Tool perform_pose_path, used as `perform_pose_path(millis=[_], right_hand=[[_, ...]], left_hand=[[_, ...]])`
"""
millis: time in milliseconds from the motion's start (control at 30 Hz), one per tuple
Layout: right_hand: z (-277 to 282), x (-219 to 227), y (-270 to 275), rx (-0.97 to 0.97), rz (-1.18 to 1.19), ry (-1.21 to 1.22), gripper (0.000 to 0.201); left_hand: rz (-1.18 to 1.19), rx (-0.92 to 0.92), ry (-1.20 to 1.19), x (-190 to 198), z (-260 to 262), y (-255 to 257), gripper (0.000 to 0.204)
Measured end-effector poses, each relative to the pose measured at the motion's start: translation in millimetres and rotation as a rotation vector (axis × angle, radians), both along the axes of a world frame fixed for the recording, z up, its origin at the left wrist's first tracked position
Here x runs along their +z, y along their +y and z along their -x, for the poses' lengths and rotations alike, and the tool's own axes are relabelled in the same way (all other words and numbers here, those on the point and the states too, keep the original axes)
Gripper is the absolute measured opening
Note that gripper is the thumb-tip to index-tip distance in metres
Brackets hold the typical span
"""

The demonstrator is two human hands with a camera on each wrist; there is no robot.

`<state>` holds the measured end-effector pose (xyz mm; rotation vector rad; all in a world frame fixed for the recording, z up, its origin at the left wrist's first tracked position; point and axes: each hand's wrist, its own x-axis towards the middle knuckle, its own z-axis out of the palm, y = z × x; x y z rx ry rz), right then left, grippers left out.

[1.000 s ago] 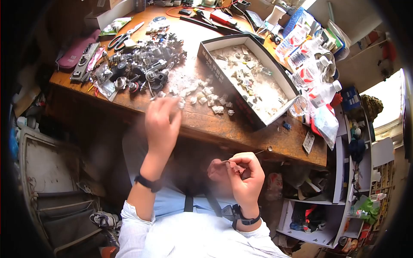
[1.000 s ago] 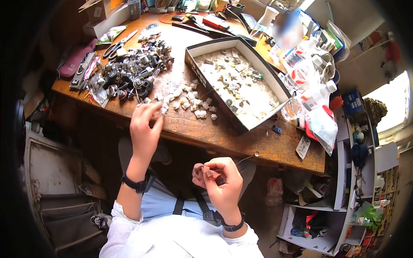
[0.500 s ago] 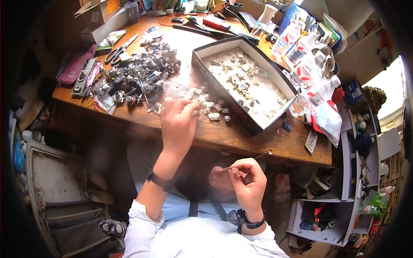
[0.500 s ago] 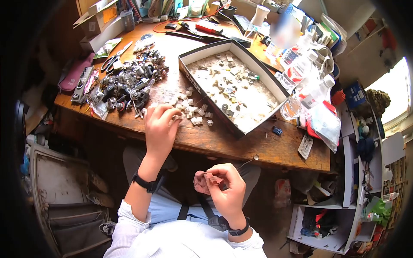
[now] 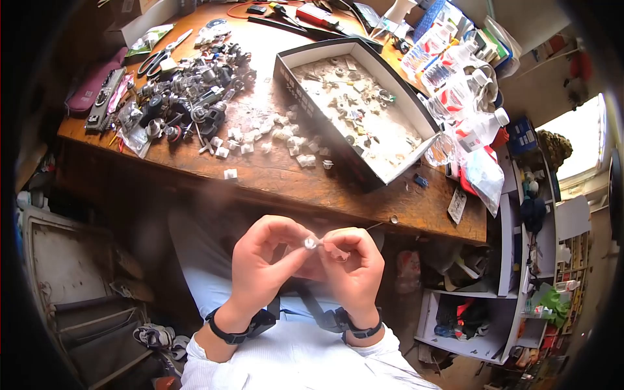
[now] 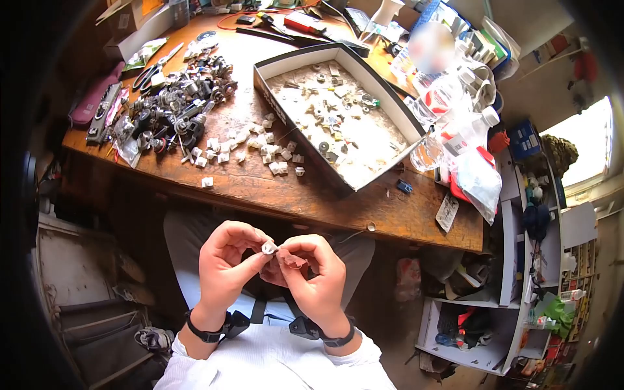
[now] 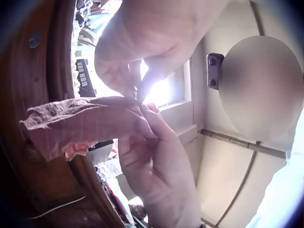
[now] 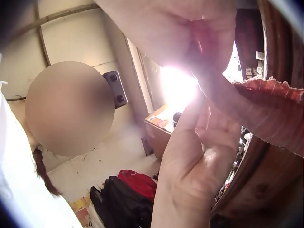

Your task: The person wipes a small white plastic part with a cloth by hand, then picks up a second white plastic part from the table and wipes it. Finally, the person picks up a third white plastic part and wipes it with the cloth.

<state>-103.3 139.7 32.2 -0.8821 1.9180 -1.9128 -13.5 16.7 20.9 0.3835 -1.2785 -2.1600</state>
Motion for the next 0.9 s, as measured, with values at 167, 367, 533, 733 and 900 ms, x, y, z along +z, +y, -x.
perform_pose_path(millis=[167,367,533,733,900], right_hand=[[-3,-1,1,-0.010,-0.012,0.025,0.015],[-6,2,2,-0.015,-0.029,-0.029,0.014],[-7,2,3,-0.008,-0.034,-0.025,0.014],[-7,3,6,0.007,-0.032,-0.007,0.011],[3,1,8,0.080,-0.055,0.082,0.009]], left_hand=[[0.414,0.065,-0.082,-3,-3,-1,0.018],[0.692,0.195,-0.072,4,-5,-4,0.023],[0.726,0.206,-0.067,5,-6,-4,0.021],[0.774,0.205,-0.041,5,-6,-5,0.021],[0.897,0.129,-0.026,5,-9,-13,0.017]])
